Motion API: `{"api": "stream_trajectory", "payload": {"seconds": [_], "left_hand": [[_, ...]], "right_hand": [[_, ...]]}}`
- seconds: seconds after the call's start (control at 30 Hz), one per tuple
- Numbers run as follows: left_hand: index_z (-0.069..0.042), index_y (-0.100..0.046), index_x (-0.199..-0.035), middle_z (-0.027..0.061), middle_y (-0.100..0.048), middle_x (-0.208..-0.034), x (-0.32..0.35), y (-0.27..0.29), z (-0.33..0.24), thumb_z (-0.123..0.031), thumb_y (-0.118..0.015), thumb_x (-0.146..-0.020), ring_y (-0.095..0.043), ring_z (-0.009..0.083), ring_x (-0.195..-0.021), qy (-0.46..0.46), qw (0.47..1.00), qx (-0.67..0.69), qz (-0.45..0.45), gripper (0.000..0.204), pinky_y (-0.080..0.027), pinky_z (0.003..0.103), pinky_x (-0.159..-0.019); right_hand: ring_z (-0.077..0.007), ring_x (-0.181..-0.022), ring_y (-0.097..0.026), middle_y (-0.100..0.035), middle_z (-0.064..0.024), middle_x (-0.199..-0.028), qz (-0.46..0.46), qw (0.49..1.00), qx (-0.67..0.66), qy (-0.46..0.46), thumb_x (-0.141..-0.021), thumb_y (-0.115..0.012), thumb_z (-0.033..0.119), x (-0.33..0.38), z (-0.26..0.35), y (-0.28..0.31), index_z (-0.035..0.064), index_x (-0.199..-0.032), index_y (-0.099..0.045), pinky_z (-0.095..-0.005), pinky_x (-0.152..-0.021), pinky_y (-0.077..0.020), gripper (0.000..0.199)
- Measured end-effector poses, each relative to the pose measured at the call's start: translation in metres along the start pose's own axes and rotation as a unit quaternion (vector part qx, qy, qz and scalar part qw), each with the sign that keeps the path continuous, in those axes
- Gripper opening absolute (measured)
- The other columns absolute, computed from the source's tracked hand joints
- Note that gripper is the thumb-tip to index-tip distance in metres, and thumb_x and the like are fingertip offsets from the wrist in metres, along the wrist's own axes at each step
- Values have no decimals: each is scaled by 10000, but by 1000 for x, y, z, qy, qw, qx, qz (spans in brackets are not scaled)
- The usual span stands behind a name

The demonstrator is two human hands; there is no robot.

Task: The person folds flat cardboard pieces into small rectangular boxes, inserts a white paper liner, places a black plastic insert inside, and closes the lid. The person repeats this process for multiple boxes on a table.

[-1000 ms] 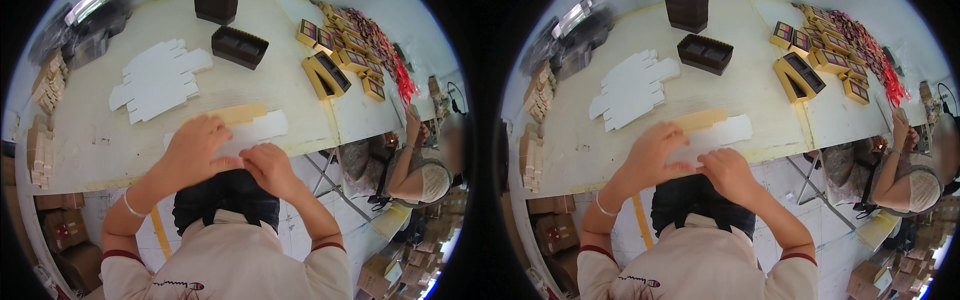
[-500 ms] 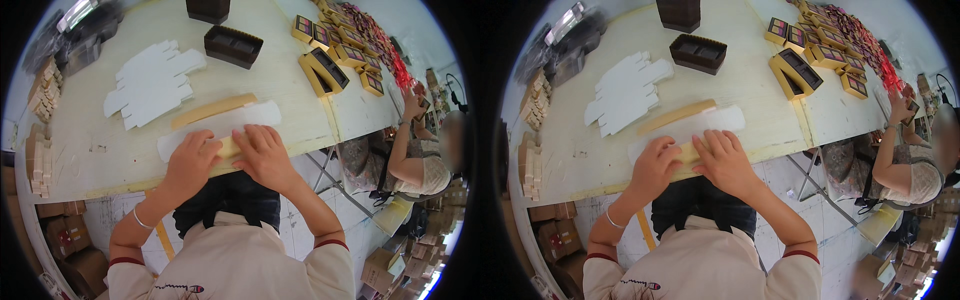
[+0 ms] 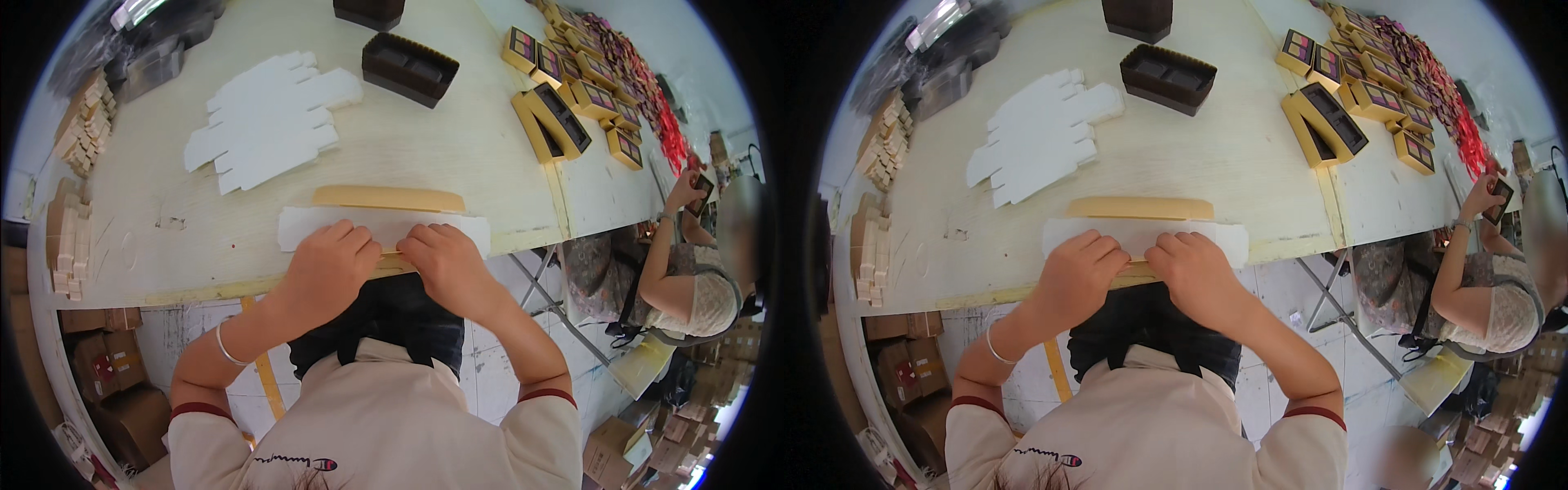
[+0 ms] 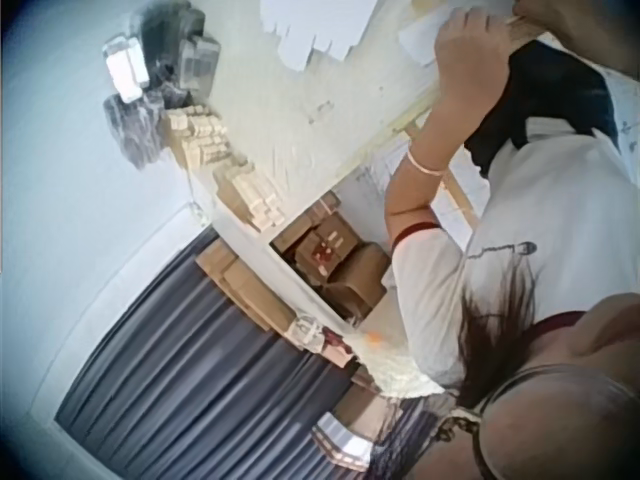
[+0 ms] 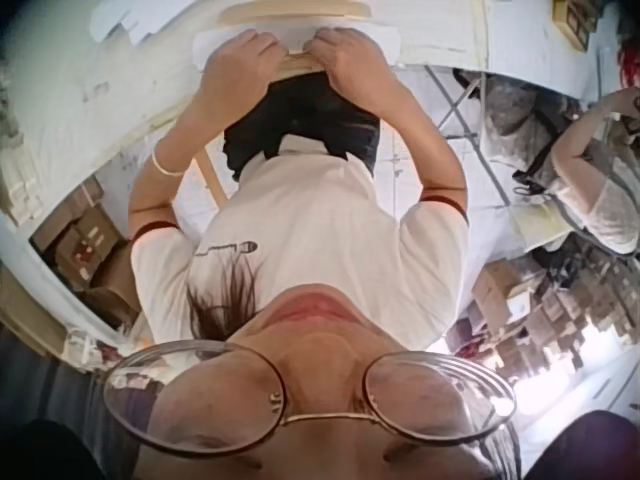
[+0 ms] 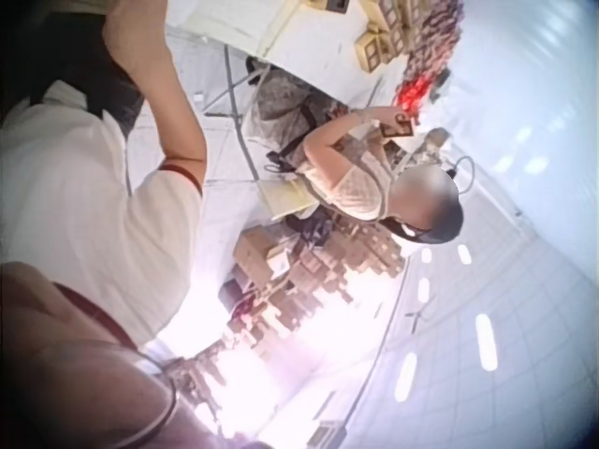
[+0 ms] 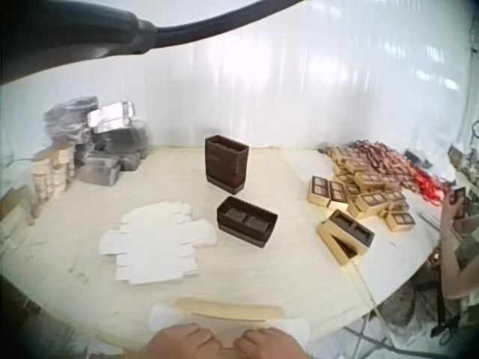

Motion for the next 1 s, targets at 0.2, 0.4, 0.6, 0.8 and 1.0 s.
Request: {"api": "stream_trajectory", "payload": {"seconds": [0.2, 0.4, 0.6, 0.8, 1.0], "left_hand": [[-42, -629, -1094, 115, -629, -930, -40, 51, 44, -108, -687, -817, -579, 273, -829, 16, 992, 49, -111, 291, -479, 360, -725], [-74, -498, -1274, 108, -565, -1133, -28, 14, 60, 61, -601, -804, -530, 174, -831, 133, 941, 295, 103, 500, -473, 311, -727], [-85, -486, -1092, 135, -389, -1356, -16, 2, 24, 120, -500, -723, -542, 340, -653, 143, 965, 220, 5, 423, -442, 384, -572], [-68, -501, -999, 127, -468, -1180, -11, -14, 13, 97, -554, -719, -573, 319, -725, 132, 974, 181, 40, 330, -472, 386, -587], [-40, -566, -1000, 87, -535, -1038, -4, 21, 27, -29, -695, -782, -574, 292, -809, 32, 904, 408, 126, 254, -494, 370, -705]], "right_hand": [[-311, -763, -603, -579, -117, -777, 121, 992, -37, 21, -689, -588, -39, -19, -4, 26, 33, -787, -580, -393, -679, -464, 122], [-228, -770, -571, -556, -66, -761, 106, 971, 191, 99, -718, -600, 31, -27, 2, 35, 70, -767, -592, -310, -690, -418, 63], [-201, -759, -553, -528, -77, -939, 8, 987, 112, 114, -748, -639, 103, 0, 12, 4, 53, -839, -605, -332, -647, -454, 109], [-265, -718, -572, -527, -85, -913, -47, 989, -131, 58, -756, -697, 71, 0, 3, -7, 36, -842, -585, -385, -606, -470, 146], [-289, -709, -561, -515, -102, -838, -24, 978, -206, -28, -745, -706, -12, -7, -6, -4, 23, -845, -568, -349, -591, -462, 175]]}}
Point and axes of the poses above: each hand's wrist, its own x-axis away from the middle knuckle, its own y-axis out of the back of the hand, z = x × y, the point moved 1 cm from there along -x, towards the middle knuckle
